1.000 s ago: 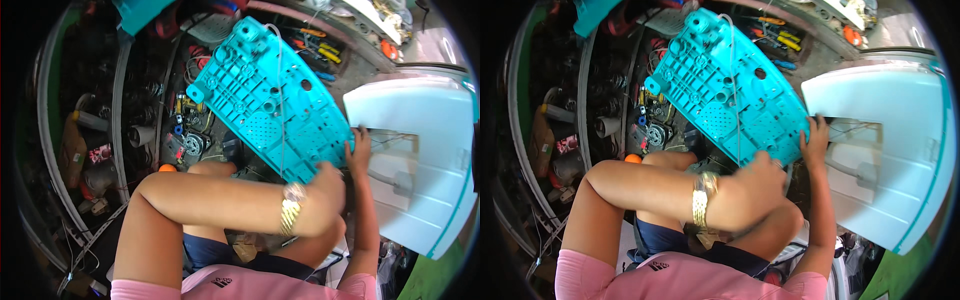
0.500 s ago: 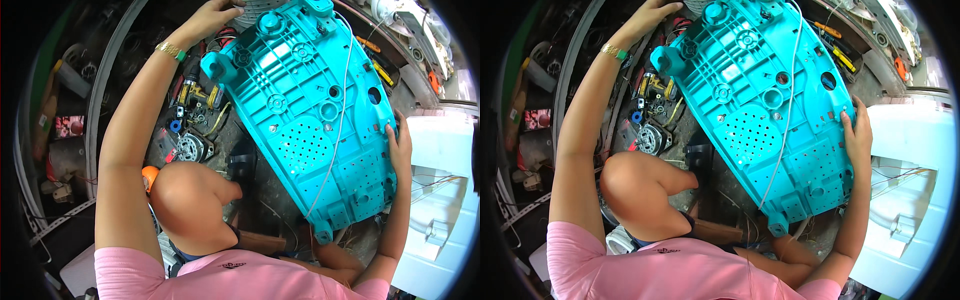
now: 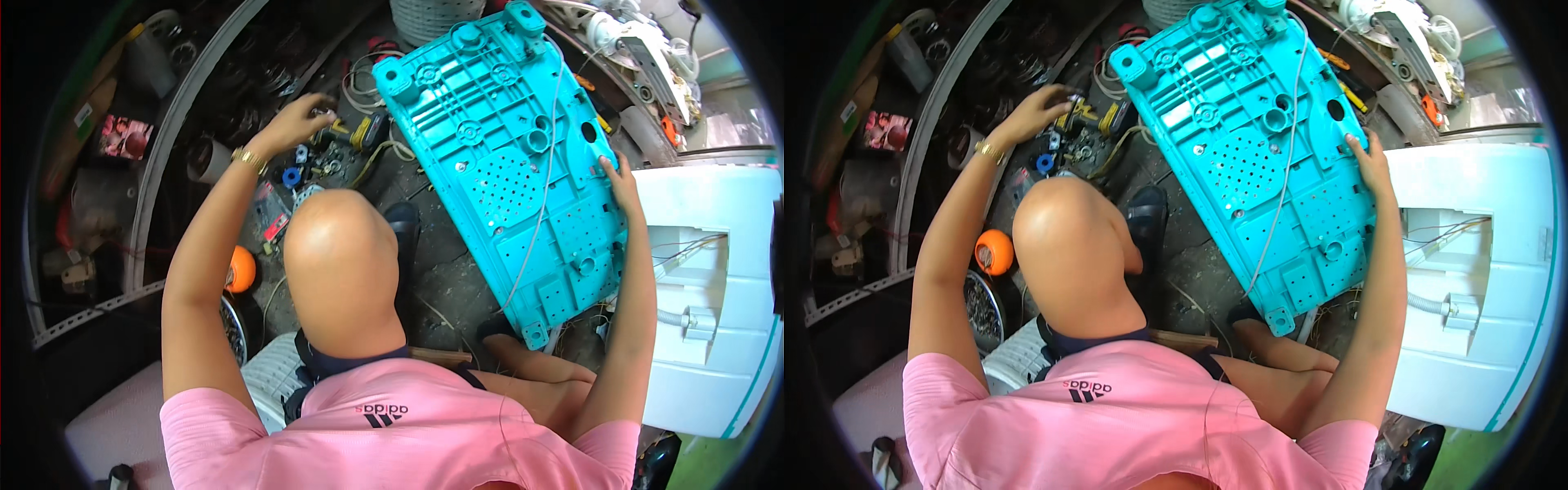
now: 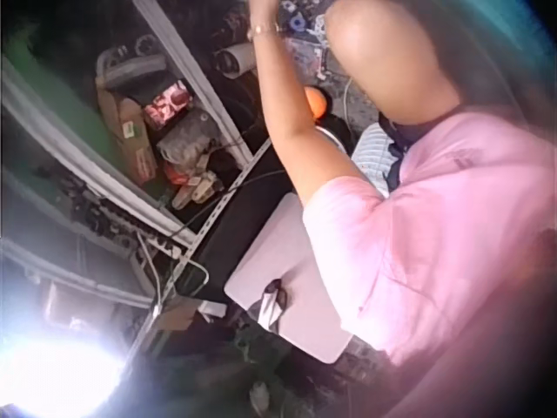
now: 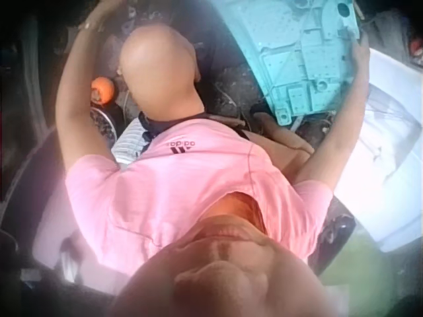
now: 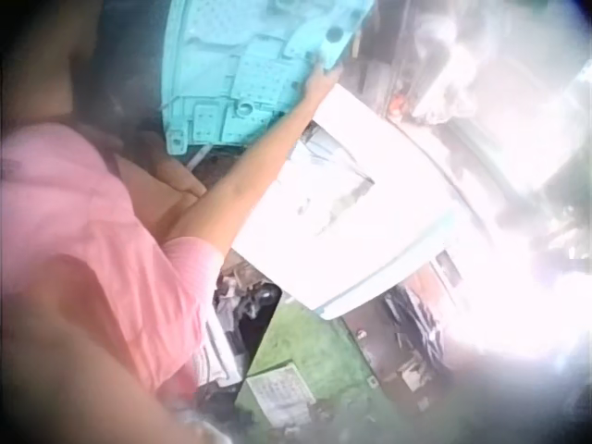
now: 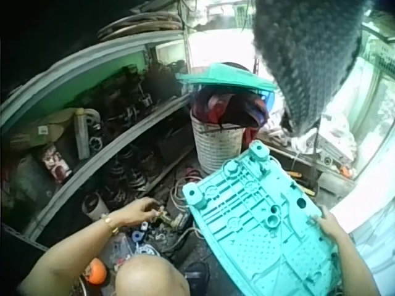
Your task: The person disassembles a white and teal appliance, using pliers to cut wires and remove components. They detach the teal base, flip it over, and use a metal rod to manipulate internal parts before setting the base aside.
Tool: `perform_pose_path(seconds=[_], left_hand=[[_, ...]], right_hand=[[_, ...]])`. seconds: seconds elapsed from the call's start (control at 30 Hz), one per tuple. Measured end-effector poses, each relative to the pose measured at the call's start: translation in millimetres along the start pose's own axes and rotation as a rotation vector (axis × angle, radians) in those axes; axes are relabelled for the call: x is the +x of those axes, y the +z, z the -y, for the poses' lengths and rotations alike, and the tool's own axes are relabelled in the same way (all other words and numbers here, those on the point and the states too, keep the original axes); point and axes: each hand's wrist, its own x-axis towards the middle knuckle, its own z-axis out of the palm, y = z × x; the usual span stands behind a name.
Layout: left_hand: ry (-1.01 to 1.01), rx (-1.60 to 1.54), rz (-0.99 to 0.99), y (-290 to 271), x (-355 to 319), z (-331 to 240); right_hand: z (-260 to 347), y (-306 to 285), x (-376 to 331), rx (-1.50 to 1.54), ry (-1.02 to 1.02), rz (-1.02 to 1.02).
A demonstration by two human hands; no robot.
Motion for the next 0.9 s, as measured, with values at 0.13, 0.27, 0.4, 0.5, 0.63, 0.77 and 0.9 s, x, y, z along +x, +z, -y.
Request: perform_pose_path(seconds=[0.13, 0.27, 0.4, 0.5, 0.63, 0.77, 0.9], left_hand=[[-0.309, -0.117, 0.087, 10, -114, 20], [-0.502, -0.207, 0.177, 28, -230, 46], [-0.602, 0.109, 0.53, 56, -309, 26], [-0.771, 0.186, 0.784, 71, -329, -9], [-0.847, -0.029, 0.422, 74, -395, 14], [-1.096, 0.034, 0.197, 43, -471, 40], [-1.022, -0.107, -0.078, 37, -532, 42]], right_hand=[[-10, -4, 20, 0.02, -0.172, 0.095], [-15, 6, 25, 0.094, -0.122, 0.155], [-23, 15, 24, 0.117, -0.137, 0.07], [-28, 18, 25, 0.113, -0.167, -0.015], [-24, 25, 25, 0.077, -0.14, -0.073], [-33, 28, 28, 0.098, -0.142, -0.035], [-54, 27, 39, 0.063, -0.183, -0.105]])
